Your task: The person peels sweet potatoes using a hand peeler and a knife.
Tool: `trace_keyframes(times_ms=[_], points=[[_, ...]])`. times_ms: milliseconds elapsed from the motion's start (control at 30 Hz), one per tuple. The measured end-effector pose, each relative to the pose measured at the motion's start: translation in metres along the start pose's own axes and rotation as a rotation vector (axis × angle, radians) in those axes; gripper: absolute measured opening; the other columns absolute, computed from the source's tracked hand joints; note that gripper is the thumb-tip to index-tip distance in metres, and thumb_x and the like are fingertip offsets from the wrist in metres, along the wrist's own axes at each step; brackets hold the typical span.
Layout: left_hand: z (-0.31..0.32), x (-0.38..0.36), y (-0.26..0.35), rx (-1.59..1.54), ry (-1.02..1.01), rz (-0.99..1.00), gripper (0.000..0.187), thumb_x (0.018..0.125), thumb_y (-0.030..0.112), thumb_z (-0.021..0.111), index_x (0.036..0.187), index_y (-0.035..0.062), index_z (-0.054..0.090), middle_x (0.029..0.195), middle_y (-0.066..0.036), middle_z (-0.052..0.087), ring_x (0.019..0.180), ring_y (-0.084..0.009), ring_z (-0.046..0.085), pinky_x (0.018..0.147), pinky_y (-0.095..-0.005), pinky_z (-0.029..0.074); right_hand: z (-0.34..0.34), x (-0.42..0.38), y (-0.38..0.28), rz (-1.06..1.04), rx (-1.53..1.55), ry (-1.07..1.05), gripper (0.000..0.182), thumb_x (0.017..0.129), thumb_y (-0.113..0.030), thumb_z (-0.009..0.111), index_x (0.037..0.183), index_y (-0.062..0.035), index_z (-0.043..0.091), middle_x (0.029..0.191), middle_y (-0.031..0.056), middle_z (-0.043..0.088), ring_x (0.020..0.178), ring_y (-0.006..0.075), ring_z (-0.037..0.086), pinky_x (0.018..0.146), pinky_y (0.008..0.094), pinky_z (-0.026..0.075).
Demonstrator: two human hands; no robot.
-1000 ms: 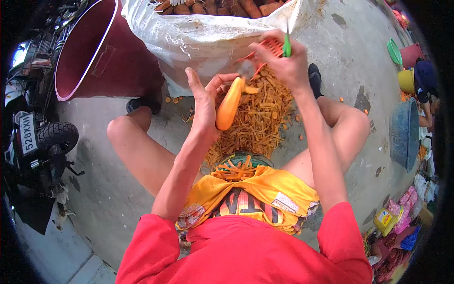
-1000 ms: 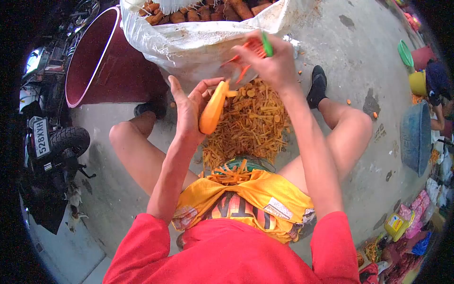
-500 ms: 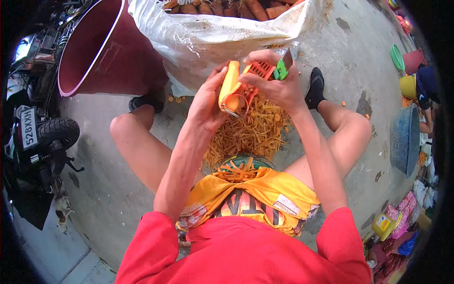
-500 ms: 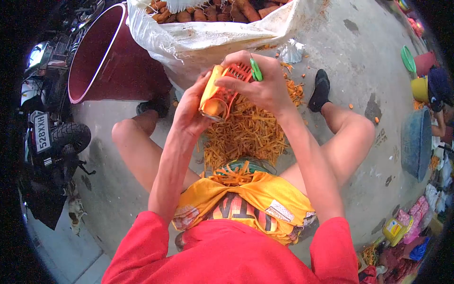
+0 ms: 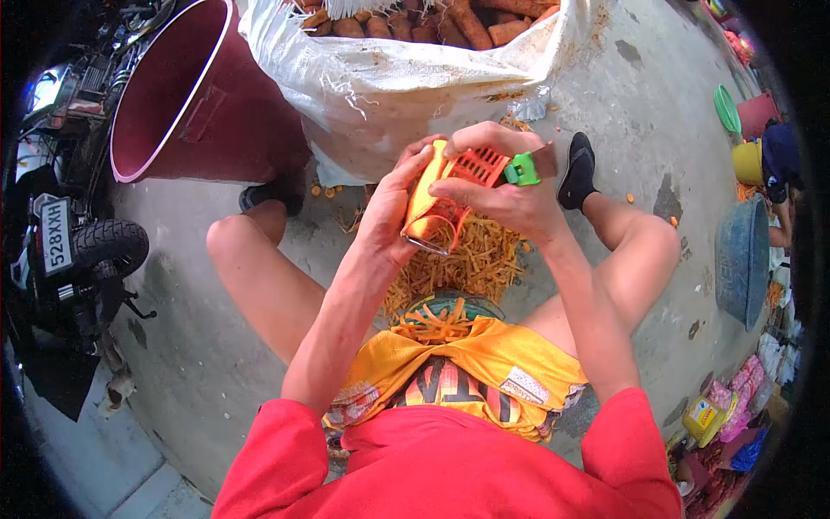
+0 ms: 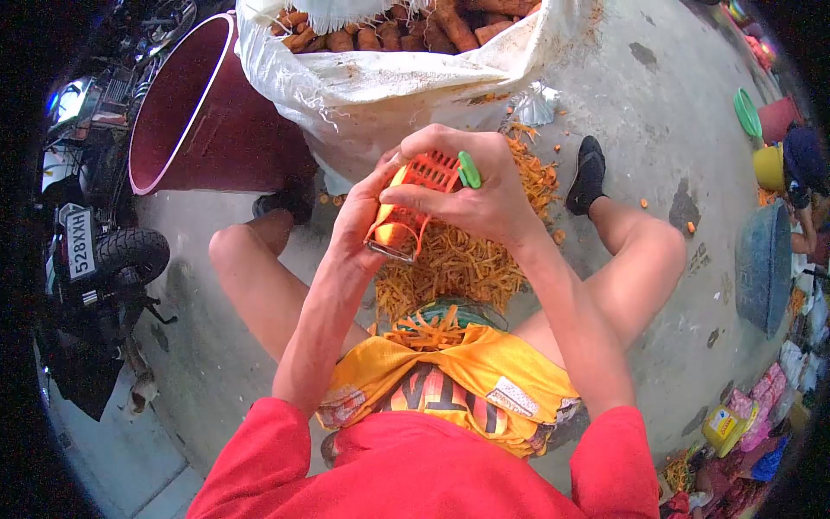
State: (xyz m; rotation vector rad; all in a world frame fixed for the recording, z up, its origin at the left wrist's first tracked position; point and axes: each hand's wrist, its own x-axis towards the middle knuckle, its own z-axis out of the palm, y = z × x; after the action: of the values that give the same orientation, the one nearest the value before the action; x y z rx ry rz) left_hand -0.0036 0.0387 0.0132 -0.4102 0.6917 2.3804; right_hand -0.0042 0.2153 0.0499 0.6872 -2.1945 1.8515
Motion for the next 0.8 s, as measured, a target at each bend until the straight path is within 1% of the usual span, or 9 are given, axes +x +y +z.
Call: trace_keyframes(times_ms=[167,233,367,433,567,633,700,767,800], points=[[0.009,-0.006,-0.003,0.016,0.023,-0.008,0.03,0.109,0.026,0.053,0.135,0.0111,0.054,0.119,-0.008,0.066,0.104,-0.0195,0.07,0.082,-0.036,0.063,-0.006,0.004,0.01,-0.064,-0.062,-0.023,0.034,0.08,-0.018,0.091,0.104,-0.0034,0.072,0.087,0.0052,0.075,0.081,0.0079,0.069,0.072,0.0267,0.056],[0.008,-0.009,-0.003,0.162,0.013,0.032,0.031,0.11,0.029,0.051,0.136,0.0127,0.055,0.116,-0.007,0.066,0.09,-0.0172,0.07,0.074,-0.0357,0.065,-0.022,0.009,0.025,-0.03,-0.121,-0.032,0.03,0.082,-0.017,0.089,0.103,-0.0039,0.072,0.085,0.0046,0.075,0.081,0.0083,0.07,0.071,0.0268,0.056],[-0.017,-0.001,0.0,0.001,-0.132,-0.074,0.028,0.111,0.029,0.049,0.133,0.0134,0.056,0.112,-0.004,0.066,0.087,-0.0141,0.069,0.066,-0.0333,0.064,-0.038,0.021,0.049,0.13,0.035,0.284,0.018,0.086,-0.01,0.084,0.097,-0.0066,0.07,0.085,0.0012,0.074,0.079,0.0087,0.07,0.069,0.0267,0.057],[-0.009,0.002,0.0,0.012,-0.045,-0.04,0.028,0.11,0.028,0.05,0.133,0.0132,0.057,0.112,-0.004,0.067,0.088,-0.0145,0.07,0.065,-0.0341,0.064,-0.017,0.014,0.029,0.125,0.213,0.189,0.017,0.086,-0.011,0.085,0.096,-0.0077,0.071,0.085,0.0009,0.075,0.079,0.0088,0.07,0.07,0.0274,0.056],[-0.005,-0.006,-0.001,0.02,-0.04,-0.037,0.024,0.108,0.028,0.057,0.128,0.0137,0.058,0.115,-0.003,0.066,0.095,-0.0132,0.069,0.067,-0.0305,0.062,-0.008,0.009,0.011,-0.109,-0.108,-0.134,0.021,0.085,-0.016,0.086,0.096,-0.0069,0.07,0.086,0.0002,0.074,0.079,0.009,0.069,0.071,0.0277,0.055],[-0.007,-0.008,0.001,0.1,-0.022,-0.02,0.023,0.108,0.027,0.057,0.127,0.0142,0.058,0.116,-0.003,0.066,0.094,-0.0135,0.069,0.068,-0.0299,0.061,-0.02,0.015,0.044,-0.098,-0.093,0.039,0.021,0.084,-0.016,0.087,0.096,-0.0063,0.071,0.083,-0.0013,0.073,0.079,0.007,0.068,0.07,0.0268,0.054],[-0.023,-0.002,0.006,-0.104,-0.316,-0.134,0.028,0.109,0.027,0.054,0.132,0.0122,0.059,0.119,-0.004,0.068,0.097,-0.0152,0.072,0.078,-0.041,0.066,-0.045,0.024,0.055,0.171,-0.107,0.289,0.02,0.084,-0.014,0.087,0.096,-0.0064,0.073,0.085,-0.0014,0.073,0.08,0.0062,0.067,0.07,0.0264,0.054],[-0.021,0.001,0.002,-0.082,-0.28,-0.114,0.026,0.109,0.027,0.053,0.13,0.0136,0.06,0.12,-0.003,0.066,0.094,-0.013,0.07,0.077,-0.0383,0.063,-0.039,0.016,0.05,0.195,0.036,0.293,0.018,0.084,-0.013,0.086,0.096,-0.007,0.075,0.085,-0.0015,0.073,0.08,0.0059,0.067,0.07,0.0257,0.054],[-0.006,0.001,-0.001,-0.003,-0.061,-0.046,0.025,0.109,0.027,0.053,0.13,0.0143,0.06,0.117,-0.003,0.065,0.091,-0.0116,0.068,0.073,-0.0351,0.061,-0.024,0.011,0.036,0.11,0.005,0.171,0.018,0.084,-0.013,0.086,0.096,-0.007,0.075,0.085,-0.0012,0.073,0.08,0.0063,0.067,0.069,0.0257,0.053]])
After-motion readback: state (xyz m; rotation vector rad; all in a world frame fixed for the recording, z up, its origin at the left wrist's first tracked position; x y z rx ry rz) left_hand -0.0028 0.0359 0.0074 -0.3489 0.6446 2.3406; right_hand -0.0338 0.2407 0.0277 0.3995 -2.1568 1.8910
